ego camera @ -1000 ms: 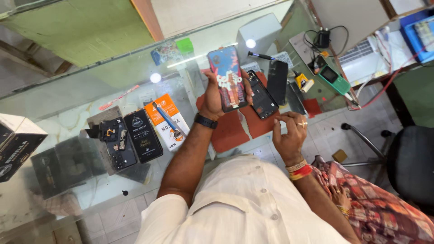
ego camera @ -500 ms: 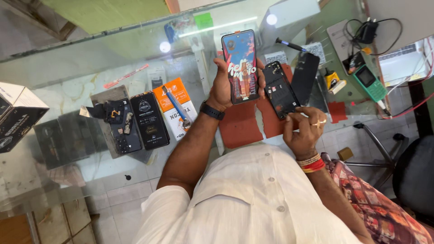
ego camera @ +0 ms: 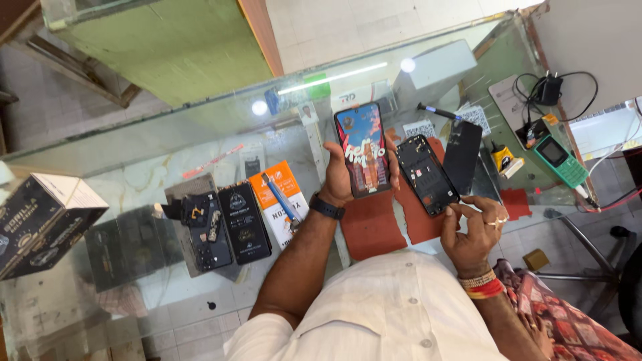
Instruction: The person removes the old screen from a smartphone, disconnects internal cables, and installs a new screen assembly. They then connect the ribbon cables, place the battery, and close the device. The phone is powered on to verify the display functions.
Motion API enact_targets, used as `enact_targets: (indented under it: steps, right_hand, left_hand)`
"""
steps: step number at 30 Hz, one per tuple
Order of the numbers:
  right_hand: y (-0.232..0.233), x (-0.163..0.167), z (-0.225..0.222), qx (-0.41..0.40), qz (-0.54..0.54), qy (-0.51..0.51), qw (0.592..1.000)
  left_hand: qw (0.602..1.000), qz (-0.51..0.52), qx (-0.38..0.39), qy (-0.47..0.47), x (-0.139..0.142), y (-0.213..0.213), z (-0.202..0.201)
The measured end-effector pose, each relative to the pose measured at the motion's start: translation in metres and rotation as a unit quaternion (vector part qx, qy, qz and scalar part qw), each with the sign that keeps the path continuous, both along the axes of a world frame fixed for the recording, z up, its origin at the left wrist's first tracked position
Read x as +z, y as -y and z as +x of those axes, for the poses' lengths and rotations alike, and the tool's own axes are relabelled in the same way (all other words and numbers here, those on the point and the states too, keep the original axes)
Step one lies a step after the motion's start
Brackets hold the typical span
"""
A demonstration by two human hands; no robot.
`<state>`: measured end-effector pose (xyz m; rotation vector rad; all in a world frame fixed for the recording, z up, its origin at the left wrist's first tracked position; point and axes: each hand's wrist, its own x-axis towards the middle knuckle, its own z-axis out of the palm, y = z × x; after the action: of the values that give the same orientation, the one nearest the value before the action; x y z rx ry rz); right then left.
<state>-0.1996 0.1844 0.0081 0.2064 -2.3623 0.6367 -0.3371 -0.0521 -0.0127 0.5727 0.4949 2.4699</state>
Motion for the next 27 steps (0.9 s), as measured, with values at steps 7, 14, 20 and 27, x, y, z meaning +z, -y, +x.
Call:
enact_targets:
  steps: [7,14,20,27]
  right_hand:
    - [-0.013,-0.001,-0.004,0.008,0.011,-0.009,1.000]
    - [-0.026,-0.004,0.000,0.009,-0.009,-0.012,1.000]
    - [-0.033,-0.007,0.004,0.001,-0.018,-0.008,1.000]
    - [-0.029,-0.009,0.011,-0.001,-0.023,-0.004,1.000]
  left_hand:
    - [1.000,-0.001,-0.008,0.006,-0.004,-0.011,0.002]
    - [0.999,-0.007,-0.028,0.014,-0.010,-0.023,0.007]
    - [0.999,-0.003,-0.040,0.018,-0.014,-0.030,0.012]
    - [1.000,-0.006,-0.029,0.004,-0.011,-0.026,0.018]
